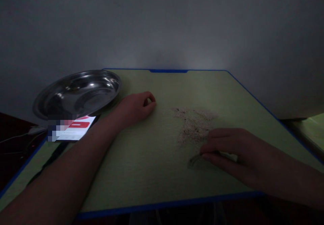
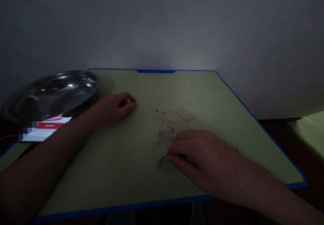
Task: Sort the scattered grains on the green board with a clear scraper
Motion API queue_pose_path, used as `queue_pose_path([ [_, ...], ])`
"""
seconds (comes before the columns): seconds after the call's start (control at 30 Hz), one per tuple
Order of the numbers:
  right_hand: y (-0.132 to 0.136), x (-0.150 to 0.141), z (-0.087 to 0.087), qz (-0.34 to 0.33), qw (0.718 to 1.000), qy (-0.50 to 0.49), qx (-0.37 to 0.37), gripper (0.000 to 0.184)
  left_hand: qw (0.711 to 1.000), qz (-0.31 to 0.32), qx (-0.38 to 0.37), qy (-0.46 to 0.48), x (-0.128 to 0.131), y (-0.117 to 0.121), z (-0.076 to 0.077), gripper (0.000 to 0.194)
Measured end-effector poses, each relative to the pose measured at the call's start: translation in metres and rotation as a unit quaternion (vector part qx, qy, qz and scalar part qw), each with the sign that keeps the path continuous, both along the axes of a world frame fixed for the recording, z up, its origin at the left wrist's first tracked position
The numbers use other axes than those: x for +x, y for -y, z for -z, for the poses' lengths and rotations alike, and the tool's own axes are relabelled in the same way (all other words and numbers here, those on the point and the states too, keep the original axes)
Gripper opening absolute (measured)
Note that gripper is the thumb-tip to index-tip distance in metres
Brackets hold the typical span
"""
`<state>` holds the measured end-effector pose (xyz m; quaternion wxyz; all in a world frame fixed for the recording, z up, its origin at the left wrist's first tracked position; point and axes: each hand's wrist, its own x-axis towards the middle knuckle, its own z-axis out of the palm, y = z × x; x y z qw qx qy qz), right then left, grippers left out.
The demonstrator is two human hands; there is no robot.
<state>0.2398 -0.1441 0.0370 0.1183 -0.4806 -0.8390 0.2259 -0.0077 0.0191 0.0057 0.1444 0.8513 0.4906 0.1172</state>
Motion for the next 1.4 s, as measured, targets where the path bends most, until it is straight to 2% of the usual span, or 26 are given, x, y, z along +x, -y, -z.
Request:
queue_pose_path([
  [0.13,0.001,0.004,-0.007,-0.004,1.0,-0.021,0.011,0.024,1.0,0.002,0.005,0.001,0.0,0.0,0.0,0.03],
  [0.33,-0.013,0.016,-0.008,0.048,0.997,-0.004,0.062,0.027,1.0,-0.002,-0.002,-0.004,0.001,0.0,0.0,0.033],
  [0.77,-0.002,0.024,-0.003,0.012,1.0,-0.014,0.012,0.025,1.0,-0.006,-0.003,-0.007,0.001,0.001,-0.002,0.032],
  [0.97,-0.007,0.024,-0.003,0.036,0.998,-0.042,0.022,0.023,1.0,-0.001,-0.002,-0.004,0.001,0.0,-0.002,0.031],
  [1.2,0.001,0.03,-0.001,0.007,1.0,-0.024,0.008,0.022,1.0,0.0,-0.003,-0.006,0.001,-0.001,-0.001,0.033],
  [1.4,0.004,0.027,-0.003,0.013,0.999,-0.028,0.008,0.026,1.0,-0.001,-0.001,-0.015,0.001,-0.001,-0.002,0.034],
])
